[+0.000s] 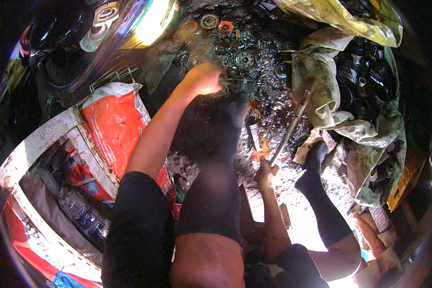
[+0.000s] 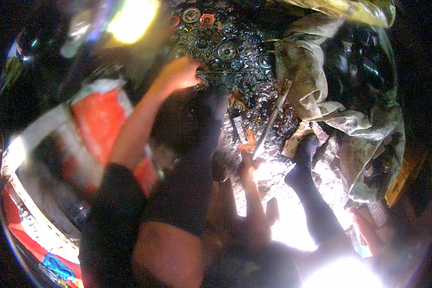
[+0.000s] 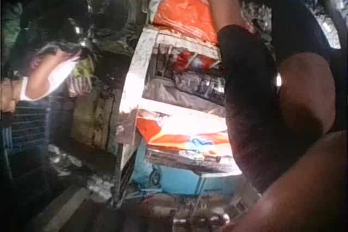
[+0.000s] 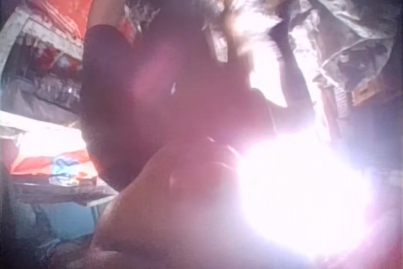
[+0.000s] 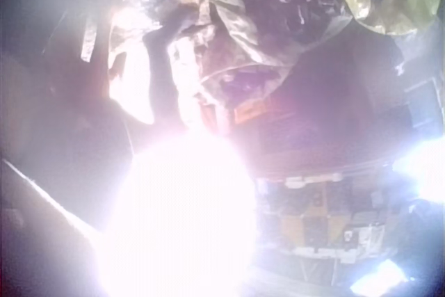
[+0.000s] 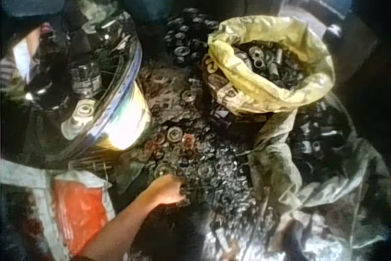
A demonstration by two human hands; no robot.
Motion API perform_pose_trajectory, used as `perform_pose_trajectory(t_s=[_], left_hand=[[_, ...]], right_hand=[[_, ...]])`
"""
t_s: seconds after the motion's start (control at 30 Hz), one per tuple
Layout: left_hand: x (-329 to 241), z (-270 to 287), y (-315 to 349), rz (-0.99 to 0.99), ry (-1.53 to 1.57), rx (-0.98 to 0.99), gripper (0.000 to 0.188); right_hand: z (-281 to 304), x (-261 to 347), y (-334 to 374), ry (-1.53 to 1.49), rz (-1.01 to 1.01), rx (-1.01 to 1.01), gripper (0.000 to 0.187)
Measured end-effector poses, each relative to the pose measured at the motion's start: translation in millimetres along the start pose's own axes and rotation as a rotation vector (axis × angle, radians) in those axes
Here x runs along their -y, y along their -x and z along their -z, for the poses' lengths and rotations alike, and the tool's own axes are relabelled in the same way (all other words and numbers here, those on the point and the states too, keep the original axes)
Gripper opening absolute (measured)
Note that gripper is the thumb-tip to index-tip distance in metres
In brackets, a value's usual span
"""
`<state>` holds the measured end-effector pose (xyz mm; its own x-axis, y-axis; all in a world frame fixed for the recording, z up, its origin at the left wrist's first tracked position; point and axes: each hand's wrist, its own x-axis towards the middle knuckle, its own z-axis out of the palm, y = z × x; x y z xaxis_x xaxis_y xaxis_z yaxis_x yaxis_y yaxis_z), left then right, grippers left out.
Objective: The person sits on the floor and uses a metal rod to pry apart cylindrical mechanical parts. They repeatedly pick up parts, separate them, and place the components into nearby sacks. The person also briefly handles a large metal sheet and adjusts items on a rack.
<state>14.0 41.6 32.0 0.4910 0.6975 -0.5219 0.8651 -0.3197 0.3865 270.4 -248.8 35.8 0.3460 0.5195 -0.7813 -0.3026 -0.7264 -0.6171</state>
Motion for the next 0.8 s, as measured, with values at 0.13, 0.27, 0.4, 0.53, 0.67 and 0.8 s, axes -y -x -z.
perform_pose_trajectory(t_s=[0.13,0.27,0.4,0.53,0.67,0.8], left_hand=[[-9,0,3,0.041,-0.038,-0.007,0.027],[-7,-7,-9,0.068,-0.051,-0.056,0.027],[-3,-11,-17,0.114,-0.028,-0.008,0.025],[-6,1,-18,0.159,-0.062,0.185,0.024],[-3,-1,-22,0.085,-0.092,0.124,0.025],[1,-2,-29,0.075,-0.102,0.145,0.025]], right_hand=[[-8,0,1,0.02,0.089,0.01,0.024],[-11,-2,-8,0.15,0.128,0.009,0.02],[-36,27,2,-0.013,0.333,-0.04,0.025],[-77,132,36,-0.159,0.995,0.302,0.034],[-70,104,14,0.21,0.834,0.221,0.028],[-40,-12,-54,0.625,0.292,-0.051,0.022]])
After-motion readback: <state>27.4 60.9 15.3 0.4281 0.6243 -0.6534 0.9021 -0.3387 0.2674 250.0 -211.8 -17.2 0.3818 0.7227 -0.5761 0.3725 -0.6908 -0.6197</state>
